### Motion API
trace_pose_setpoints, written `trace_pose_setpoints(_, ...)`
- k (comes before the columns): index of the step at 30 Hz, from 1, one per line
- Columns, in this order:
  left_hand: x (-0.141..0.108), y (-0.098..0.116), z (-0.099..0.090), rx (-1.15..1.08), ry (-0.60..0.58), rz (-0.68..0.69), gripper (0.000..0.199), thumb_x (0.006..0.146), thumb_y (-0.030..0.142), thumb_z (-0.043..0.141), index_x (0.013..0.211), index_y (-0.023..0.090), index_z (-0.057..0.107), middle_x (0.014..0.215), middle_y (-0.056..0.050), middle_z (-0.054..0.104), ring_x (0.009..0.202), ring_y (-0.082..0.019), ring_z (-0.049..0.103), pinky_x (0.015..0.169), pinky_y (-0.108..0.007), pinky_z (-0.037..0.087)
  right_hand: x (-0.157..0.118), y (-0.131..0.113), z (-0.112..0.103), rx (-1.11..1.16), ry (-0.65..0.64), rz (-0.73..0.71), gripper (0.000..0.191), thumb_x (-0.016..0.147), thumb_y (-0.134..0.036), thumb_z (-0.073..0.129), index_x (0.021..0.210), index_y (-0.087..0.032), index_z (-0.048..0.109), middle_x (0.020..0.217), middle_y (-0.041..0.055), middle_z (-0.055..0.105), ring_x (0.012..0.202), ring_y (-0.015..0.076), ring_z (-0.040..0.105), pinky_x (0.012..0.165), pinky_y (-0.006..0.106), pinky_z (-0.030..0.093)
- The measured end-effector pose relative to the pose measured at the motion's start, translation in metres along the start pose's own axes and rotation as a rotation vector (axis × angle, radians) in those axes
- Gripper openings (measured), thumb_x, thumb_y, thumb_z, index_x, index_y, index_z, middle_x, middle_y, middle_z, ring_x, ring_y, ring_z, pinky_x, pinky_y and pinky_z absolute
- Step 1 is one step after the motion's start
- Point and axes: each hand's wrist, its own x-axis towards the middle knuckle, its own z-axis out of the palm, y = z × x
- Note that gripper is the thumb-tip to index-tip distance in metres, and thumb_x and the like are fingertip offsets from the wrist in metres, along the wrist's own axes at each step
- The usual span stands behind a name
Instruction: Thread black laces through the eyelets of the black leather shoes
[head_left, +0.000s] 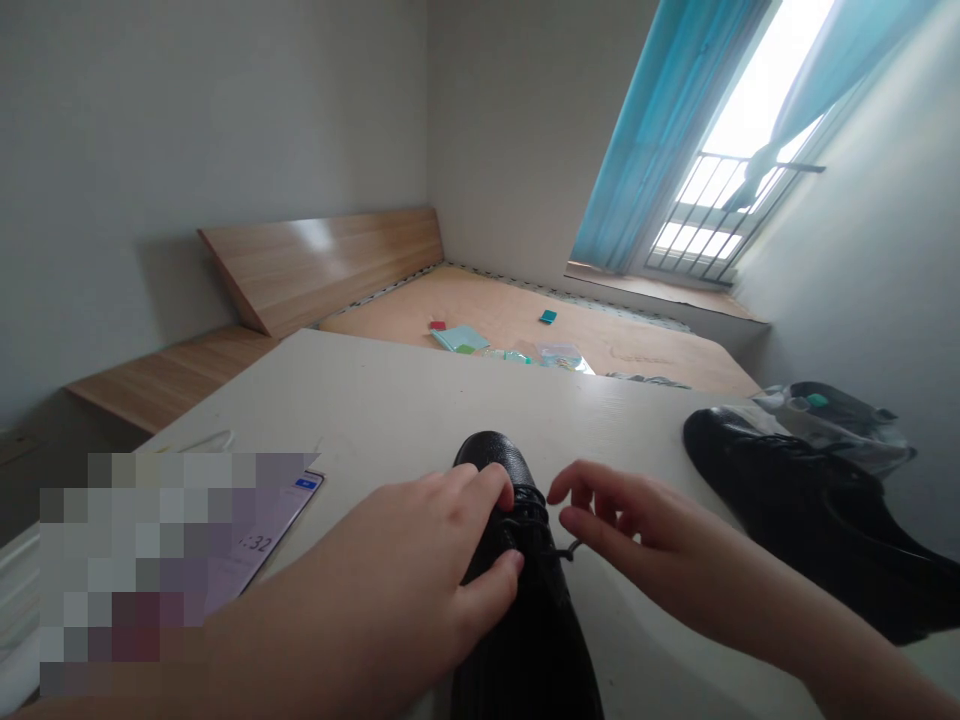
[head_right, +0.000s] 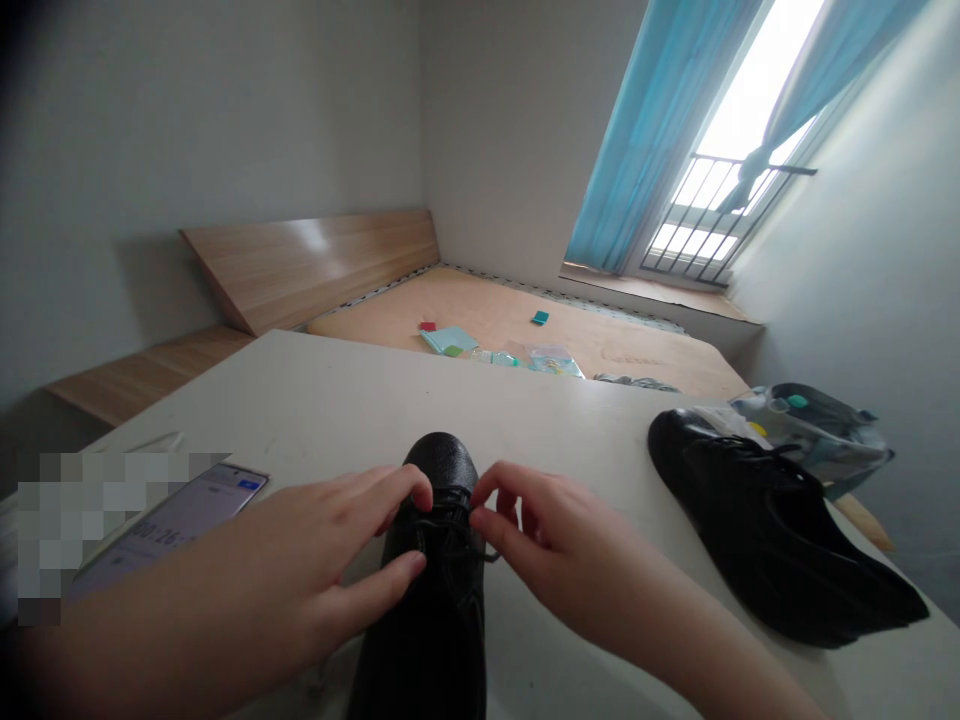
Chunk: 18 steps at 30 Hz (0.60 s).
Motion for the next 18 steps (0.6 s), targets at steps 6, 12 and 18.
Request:
trace_pose_setpoints(6,0.0,0.008,-0.002,-0.24,-0.055,0.096,0.013,0.087,0.032,0.057,0.081,0.022,0.06,0.101,0.0,0.06,0.095,-0.02,0.058,0.082,-0.033,0.045,0.007,-0.006,0.017,0.05,-0.01,-0.158,0.01,0.093,-0.023,0.051,0.094,-0.027,0.06,0.093,-0.0008,0.059,0.083,0.0145,0.056,0.072,0.029,0.044)
trace_pose_setpoints(12,-0.004,0.018,-0.004,-0.186,-0.076,0.18,0.008,0.084,0.027,0.065,0.09,0.021,0.063,0.107,-0.002,0.063,0.107,-0.023,0.056,0.098,-0.038,0.043,0.015,-0.002,0.022,0.165,-0.001,-0.224,0.014,0.093,-0.021,0.05,0.084,-0.022,0.06,0.091,0.001,0.054,0.085,0.0158,0.053,0.073,0.03,0.043)
trace_pose_setpoints(18,0.002,0.0,0.006,0.099,0.072,0.114,0.018,0.094,0.032,0.05,0.103,0.019,0.058,0.11,-0.01,0.06,0.106,-0.031,0.053,0.093,-0.052,0.043,0.018,-0.003,0.028,0.471,0.024,-0.17,0.029,0.094,-0.04,0.051,0.076,-0.019,0.059,0.089,0.0037,0.054,0.088,0.0188,0.051,0.083,0.035,0.042)
